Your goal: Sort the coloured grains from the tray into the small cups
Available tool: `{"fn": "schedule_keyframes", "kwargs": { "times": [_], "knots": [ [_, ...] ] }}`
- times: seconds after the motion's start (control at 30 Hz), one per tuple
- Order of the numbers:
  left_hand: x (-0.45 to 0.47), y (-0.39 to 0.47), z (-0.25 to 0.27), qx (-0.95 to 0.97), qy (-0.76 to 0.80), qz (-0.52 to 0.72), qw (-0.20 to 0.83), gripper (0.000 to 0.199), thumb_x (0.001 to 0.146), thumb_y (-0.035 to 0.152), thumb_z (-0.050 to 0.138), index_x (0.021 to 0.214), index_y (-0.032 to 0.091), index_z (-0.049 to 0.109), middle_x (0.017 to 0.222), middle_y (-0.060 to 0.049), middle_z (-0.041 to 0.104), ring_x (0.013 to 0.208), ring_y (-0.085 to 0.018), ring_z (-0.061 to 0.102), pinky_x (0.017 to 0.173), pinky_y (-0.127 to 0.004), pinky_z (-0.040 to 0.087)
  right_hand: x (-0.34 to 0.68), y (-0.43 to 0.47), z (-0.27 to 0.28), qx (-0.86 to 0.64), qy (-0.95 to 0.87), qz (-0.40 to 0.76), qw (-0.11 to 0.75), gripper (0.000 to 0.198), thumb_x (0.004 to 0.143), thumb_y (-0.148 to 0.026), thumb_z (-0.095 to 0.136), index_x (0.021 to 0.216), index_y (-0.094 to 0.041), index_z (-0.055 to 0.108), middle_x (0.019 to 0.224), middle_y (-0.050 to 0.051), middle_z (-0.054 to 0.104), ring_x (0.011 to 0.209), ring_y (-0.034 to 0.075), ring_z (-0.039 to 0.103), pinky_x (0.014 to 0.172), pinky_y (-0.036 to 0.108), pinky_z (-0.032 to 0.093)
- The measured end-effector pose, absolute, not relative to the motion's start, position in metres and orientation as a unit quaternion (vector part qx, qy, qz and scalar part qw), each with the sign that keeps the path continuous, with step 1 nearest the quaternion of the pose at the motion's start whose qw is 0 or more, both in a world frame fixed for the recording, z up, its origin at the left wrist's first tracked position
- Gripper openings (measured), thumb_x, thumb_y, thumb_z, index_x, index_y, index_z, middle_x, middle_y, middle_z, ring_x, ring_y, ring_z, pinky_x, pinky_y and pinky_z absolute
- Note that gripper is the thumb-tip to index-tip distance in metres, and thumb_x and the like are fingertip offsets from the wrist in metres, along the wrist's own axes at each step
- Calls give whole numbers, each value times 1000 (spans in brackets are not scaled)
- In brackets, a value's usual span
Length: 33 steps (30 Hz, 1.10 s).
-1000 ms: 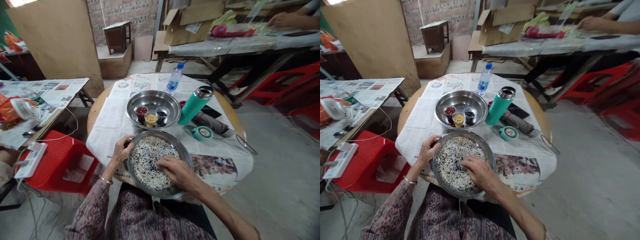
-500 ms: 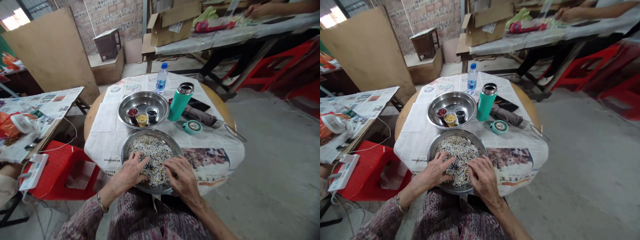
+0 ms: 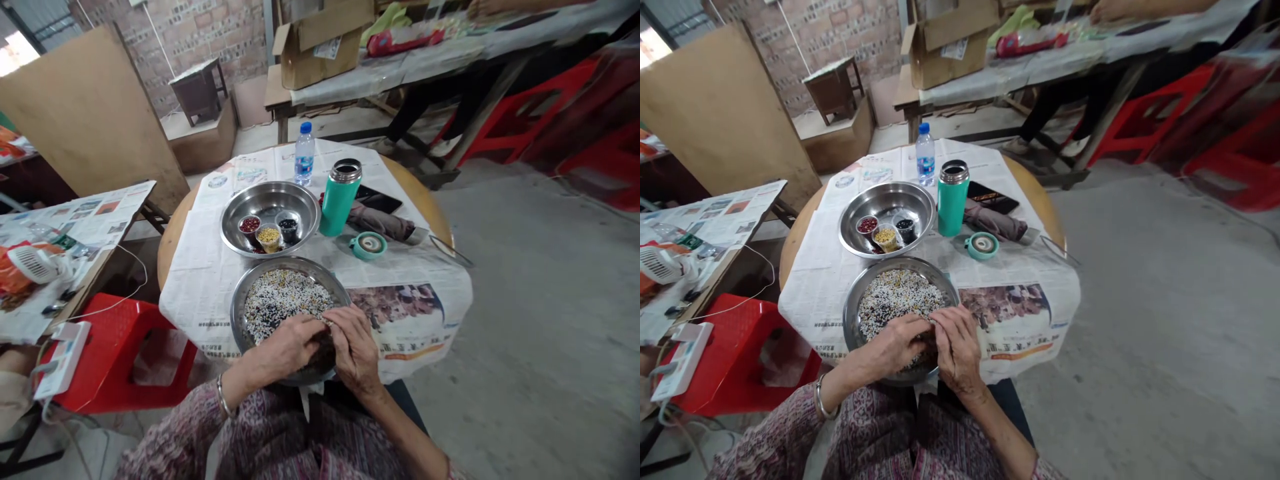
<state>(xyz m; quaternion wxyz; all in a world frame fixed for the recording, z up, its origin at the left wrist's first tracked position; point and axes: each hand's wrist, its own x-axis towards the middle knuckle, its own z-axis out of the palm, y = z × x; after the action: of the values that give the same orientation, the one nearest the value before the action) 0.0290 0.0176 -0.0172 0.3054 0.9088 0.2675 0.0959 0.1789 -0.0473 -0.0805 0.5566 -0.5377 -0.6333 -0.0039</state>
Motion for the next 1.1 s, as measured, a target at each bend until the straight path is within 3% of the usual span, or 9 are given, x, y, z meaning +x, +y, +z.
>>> {"fn": "schedule_keyframes", "kwargs": {
  "times": [0.1, 0.17, 0.4, 0.5, 0.6, 0.67, 0.8, 0.97, 1.1],
  "knots": [
    [30, 20, -19, 948, 182, 61, 255, 27, 87, 5, 52, 113, 14, 58, 114, -9, 66, 111, -20, 58, 108, -36, 43, 179, -47, -81, -542, -630, -3, 556, 30, 93, -9, 43, 114, -21, 61, 105, 6, 69, 104, 21, 61, 106, 47, 41],
    [29, 30, -18, 962, 168, 39, 211, 25, 89, 7, 52, 111, 15, 58, 113, -10, 66, 111, -21, 57, 107, -38, 43, 178, -47, -81, -546, -628, -3, 554, 30, 93, -9, 43, 113, -21, 62, 105, 6, 69, 103, 21, 62, 106, 47, 41],
    [7, 64, -8, 919, 364, 112, 105, 31, 93, 3, 42, 109, 19, 62, 108, -7, 61, 104, -20, 55, 98, -37, 50, 178, -47, -78, -545, -623, -1, 561, 30, 92, -10, 45, 111, -23, 63, 102, 4, 70, 99, 20, 63, 105, 46, 42],
    [-7, 63, 0, 888, 434, 127, 81, 26, 94, 17, 54, 120, 22, 59, 123, -8, 56, 113, -23, 52, 101, -42, 48, 179, -47, -78, -544, -623, 4, 562, 30, 91, -9, 46, 110, -23, 64, 101, 4, 71, 99, 20, 63, 106, 46, 41],
    [-16, 52, 5, 880, 460, 54, 106, 60, 78, 42, 77, 129, 23, 54, 129, -11, 51, 116, -30, 50, 98, -49, 50, 179, -48, -80, -544, -625, 7, 560, 30, 91, -9, 46, 110, -24, 64, 101, 4, 71, 99, 20, 63, 106, 47, 41],
    [-16, 44, 2, 876, 464, 22, 132, 69, 69, 42, 84, 129, 24, 55, 127, -11, 51, 114, -32, 51, 94, -50, 51, 179, -48, -81, -545, -626, 9, 558, 30, 91, -10, 46, 111, -24, 64, 101, 4, 71, 98, 21, 63, 105, 48, 41],
    [-3, 37, -13, 871, 441, 69, 207, 27, 86, 12, 63, 110, 21, 66, 110, -6, 60, 100, -20, 60, 94, -35, 51, 180, -48, -81, -547, -630, 8, 551, 30, 91, -10, 46, 109, -24, 65, 99, 3, 71, 97, 21, 63, 105, 47, 41],
    [12, 29, -10, 859, 403, 75, 306, 22, 84, 5, 59, 95, 19, 72, 89, -2, 70, 86, -16, 65, 88, -28, 51, 179, -48, -80, -547, -628, 3, 553, 28, 90, -9, 46, 107, -23, 64, 98, 3, 71, 96, 20, 63, 105, 46, 41],
    [7, 8, 4, 890, 322, 40, 320, 21, 91, 9, 54, 100, 19, 71, 96, -3, 70, 88, -15, 65, 87, -26, 50, 179, -48, -80, -547, -628, 3, 554, 28, 90, -9, 46, 106, -24, 64, 98, 3, 71, 96, 20, 63, 105, 47, 41]
  ]
}}
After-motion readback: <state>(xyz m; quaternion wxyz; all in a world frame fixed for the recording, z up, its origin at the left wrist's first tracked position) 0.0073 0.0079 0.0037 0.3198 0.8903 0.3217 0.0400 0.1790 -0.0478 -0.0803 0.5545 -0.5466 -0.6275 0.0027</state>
